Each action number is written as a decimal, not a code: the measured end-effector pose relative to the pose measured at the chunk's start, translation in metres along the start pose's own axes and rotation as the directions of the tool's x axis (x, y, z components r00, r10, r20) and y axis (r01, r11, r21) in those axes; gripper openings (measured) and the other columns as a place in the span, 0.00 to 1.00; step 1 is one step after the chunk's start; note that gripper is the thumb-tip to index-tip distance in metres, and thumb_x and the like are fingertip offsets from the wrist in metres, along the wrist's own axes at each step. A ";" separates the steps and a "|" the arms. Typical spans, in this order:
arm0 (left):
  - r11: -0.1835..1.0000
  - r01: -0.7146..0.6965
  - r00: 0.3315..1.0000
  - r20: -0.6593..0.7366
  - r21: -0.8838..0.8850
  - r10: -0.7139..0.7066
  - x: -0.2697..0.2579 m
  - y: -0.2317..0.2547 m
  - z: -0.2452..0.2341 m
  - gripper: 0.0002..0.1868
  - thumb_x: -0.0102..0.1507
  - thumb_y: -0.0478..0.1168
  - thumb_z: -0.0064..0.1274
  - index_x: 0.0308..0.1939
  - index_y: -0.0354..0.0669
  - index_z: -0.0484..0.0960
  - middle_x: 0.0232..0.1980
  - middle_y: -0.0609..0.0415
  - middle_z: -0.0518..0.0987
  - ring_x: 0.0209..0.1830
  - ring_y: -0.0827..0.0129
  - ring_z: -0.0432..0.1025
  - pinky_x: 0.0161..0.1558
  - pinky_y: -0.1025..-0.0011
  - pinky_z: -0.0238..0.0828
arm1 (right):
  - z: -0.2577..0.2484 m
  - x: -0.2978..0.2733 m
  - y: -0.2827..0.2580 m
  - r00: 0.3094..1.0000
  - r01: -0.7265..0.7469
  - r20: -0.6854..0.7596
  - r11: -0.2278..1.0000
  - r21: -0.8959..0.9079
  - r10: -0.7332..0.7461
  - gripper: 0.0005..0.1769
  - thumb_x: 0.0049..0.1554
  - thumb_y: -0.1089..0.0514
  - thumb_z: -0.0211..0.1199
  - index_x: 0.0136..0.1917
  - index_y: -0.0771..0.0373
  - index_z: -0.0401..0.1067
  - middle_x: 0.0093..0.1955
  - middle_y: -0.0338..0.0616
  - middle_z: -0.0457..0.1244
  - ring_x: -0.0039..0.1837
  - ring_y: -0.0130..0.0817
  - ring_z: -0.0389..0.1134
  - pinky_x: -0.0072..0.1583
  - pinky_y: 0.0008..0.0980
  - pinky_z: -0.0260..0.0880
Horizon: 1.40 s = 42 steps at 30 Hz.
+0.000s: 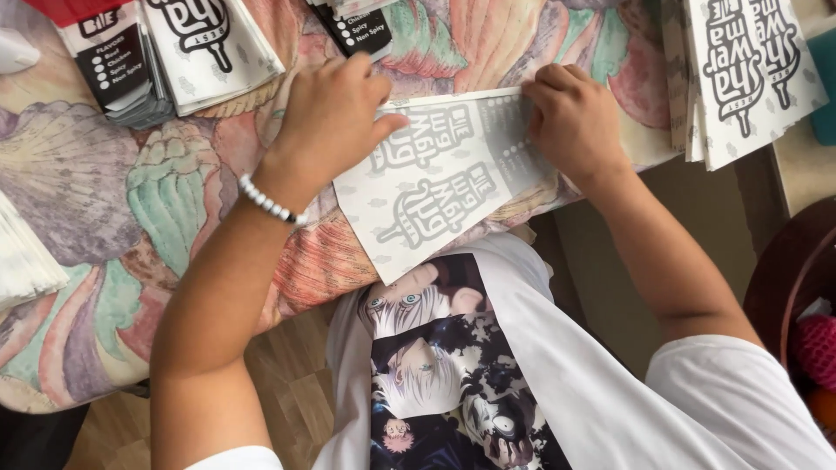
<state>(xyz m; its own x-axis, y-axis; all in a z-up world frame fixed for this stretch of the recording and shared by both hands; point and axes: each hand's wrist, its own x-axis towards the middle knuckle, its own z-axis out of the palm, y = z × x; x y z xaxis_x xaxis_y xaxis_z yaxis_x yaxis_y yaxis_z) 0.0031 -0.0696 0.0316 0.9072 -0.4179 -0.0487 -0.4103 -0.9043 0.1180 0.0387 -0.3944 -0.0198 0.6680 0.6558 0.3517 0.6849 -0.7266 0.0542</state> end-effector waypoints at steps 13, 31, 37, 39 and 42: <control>0.964 0.078 0.970 0.242 -0.255 -0.015 0.052 0.018 0.010 0.24 0.55 0.54 0.72 0.45 0.55 0.75 0.38 0.59 0.80 0.44 0.61 0.73 0.37 0.57 0.68 | -0.066 0.008 -0.020 0.967 -0.211 0.029 0.729 0.651 0.254 0.16 0.69 0.65 0.64 0.66 0.79 0.73 0.56 0.62 0.67 0.52 0.45 0.70 0.56 0.39 0.77; 0.570 -0.365 0.692 -0.624 -0.736 -0.363 -0.012 0.012 0.001 0.17 0.72 0.50 0.46 0.32 0.49 0.64 0.23 0.66 0.54 0.21 0.80 0.48 0.25 0.78 0.39 | -0.087 0.064 -0.046 0.994 0.029 -0.064 0.333 0.942 0.094 0.29 0.69 0.55 0.60 0.76 0.71 0.55 0.65 0.56 0.63 0.66 0.45 0.69 0.69 0.41 0.74; 0.570 -0.360 0.739 -0.599 -0.738 -0.309 -0.008 0.006 0.012 0.23 0.72 0.55 0.44 0.51 0.36 0.79 0.43 0.50 0.84 0.42 0.65 0.80 0.39 0.76 0.77 | -0.039 0.061 -0.043 0.962 0.003 -0.111 0.400 0.917 0.248 0.18 0.71 0.52 0.61 0.63 0.69 0.69 0.52 0.44 0.63 0.54 0.33 0.64 0.57 0.33 0.70; 0.575 -0.369 0.734 -0.609 -0.730 -0.302 -0.009 0.007 0.009 0.23 0.72 0.54 0.43 0.50 0.36 0.79 0.41 0.51 0.84 0.40 0.67 0.79 0.37 0.77 0.74 | -0.034 0.062 -0.045 0.958 -0.002 -0.121 0.427 0.904 0.260 0.15 0.71 0.53 0.62 0.58 0.70 0.69 0.50 0.44 0.63 0.52 0.32 0.64 0.54 0.32 0.67; 0.587 -0.376 0.725 -0.622 -0.717 -0.296 -0.011 0.008 0.007 0.23 0.73 0.53 0.43 0.53 0.36 0.79 0.43 0.51 0.84 0.40 0.69 0.79 0.37 0.78 0.72 | -0.029 0.066 -0.047 0.948 0.033 -0.171 0.454 0.891 0.268 0.11 0.71 0.59 0.63 0.54 0.71 0.70 0.49 0.46 0.65 0.52 0.35 0.66 0.53 0.32 0.68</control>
<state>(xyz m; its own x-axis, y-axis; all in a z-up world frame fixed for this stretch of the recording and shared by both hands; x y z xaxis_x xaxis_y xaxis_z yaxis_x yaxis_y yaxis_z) -0.0106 -0.0734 0.0260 0.8371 0.0192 0.5467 -0.5146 -0.3111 0.7990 0.0420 -0.3234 0.0276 0.7670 0.3921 0.5080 0.5918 -0.1259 -0.7962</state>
